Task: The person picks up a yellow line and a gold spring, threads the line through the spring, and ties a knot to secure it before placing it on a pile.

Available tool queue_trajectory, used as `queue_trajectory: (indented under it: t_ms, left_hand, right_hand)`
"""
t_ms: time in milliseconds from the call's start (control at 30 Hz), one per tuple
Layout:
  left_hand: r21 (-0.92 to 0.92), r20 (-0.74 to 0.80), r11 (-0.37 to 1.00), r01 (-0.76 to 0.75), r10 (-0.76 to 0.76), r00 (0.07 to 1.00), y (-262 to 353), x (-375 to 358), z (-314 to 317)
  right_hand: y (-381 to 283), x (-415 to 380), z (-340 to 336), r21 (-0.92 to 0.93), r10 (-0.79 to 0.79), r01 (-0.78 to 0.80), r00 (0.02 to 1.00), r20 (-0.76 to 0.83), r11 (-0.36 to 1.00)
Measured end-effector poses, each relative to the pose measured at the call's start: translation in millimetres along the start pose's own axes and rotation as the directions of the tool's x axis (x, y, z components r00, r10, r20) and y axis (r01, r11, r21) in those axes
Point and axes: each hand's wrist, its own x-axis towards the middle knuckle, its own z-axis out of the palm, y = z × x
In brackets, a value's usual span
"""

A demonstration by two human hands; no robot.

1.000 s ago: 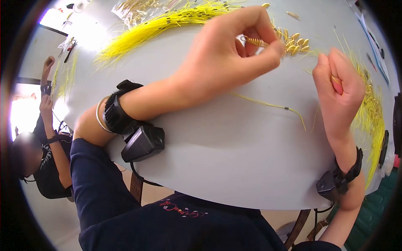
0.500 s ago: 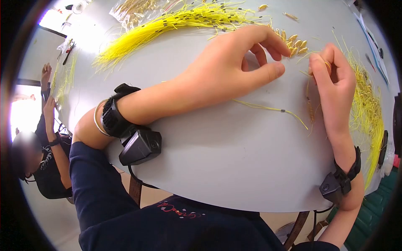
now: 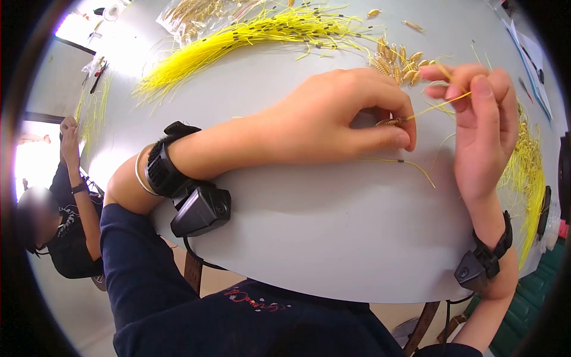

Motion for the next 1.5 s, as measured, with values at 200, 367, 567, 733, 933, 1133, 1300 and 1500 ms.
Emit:
queue_trajectory:
  t_ms: [200, 367, 567, 733, 933, 1133, 1300, 1500]
  left_hand:
    - [-0.247, -0.052, 0.914, 0.322, -0.344, 0.937, 10.9, 4.4, 5.1]
    - [-0.299, -0.168, 0.925, 0.233, -0.292, 0.942, 3.0, -1.3, 4.0]
    - [-0.402, -0.123, 0.860, 0.316, -0.392, 0.912, 7.0, -6.2, -4.4]
    - [-0.405, -0.127, 0.854, 0.325, -0.405, 0.906, 9.8, -5.3, -4.1]
    - [-0.357, -0.159, 0.890, 0.286, -0.359, 0.920, 7.5, -5.2, -3.0]
    - [-0.279, -0.238, 0.933, 0.226, -0.295, 0.925, 8.9, -3.8, -4.3]
    - [-0.278, -0.183, 0.925, 0.260, -0.317, 0.931, 9.9, -3.1, -6.5]
    - [-0.236, -0.153, 0.943, 0.235, -0.275, 0.949, 7.7, -4.7, -5.8]
  right_hand:
    - [13.5, -1.7, -21.4, -0.236, -0.010, -0.056, 0.963, -0.269, 0.970]
    - [10.3, 2.3, -8.8, -0.375, -0.122, 0.026, 0.965, -0.233, 0.927]
    - [7.0, 2.2, 1.5, -0.496, 0.016, 0.102, 0.974, 0.228, 0.862]
    - [3.8, 1.2, -0.8, -0.489, 0.020, 0.089, 0.977, 0.214, 0.868]
    - [3.2, 0.8, -1.8, -0.536, 0.002, 0.106, 0.980, 0.197, 0.837]
    - [12.3, 2.2, -0.4, -0.524, -0.103, 0.137, 0.990, 0.093, 0.841]
    - [13.4, 2.4, -1.7, -0.513, -0.079, 0.121, 0.991, 0.103, 0.850]
    - [9.7, 1.1, -4.9, -0.491, 0.053, 0.046, 0.981, 0.187, 0.870]
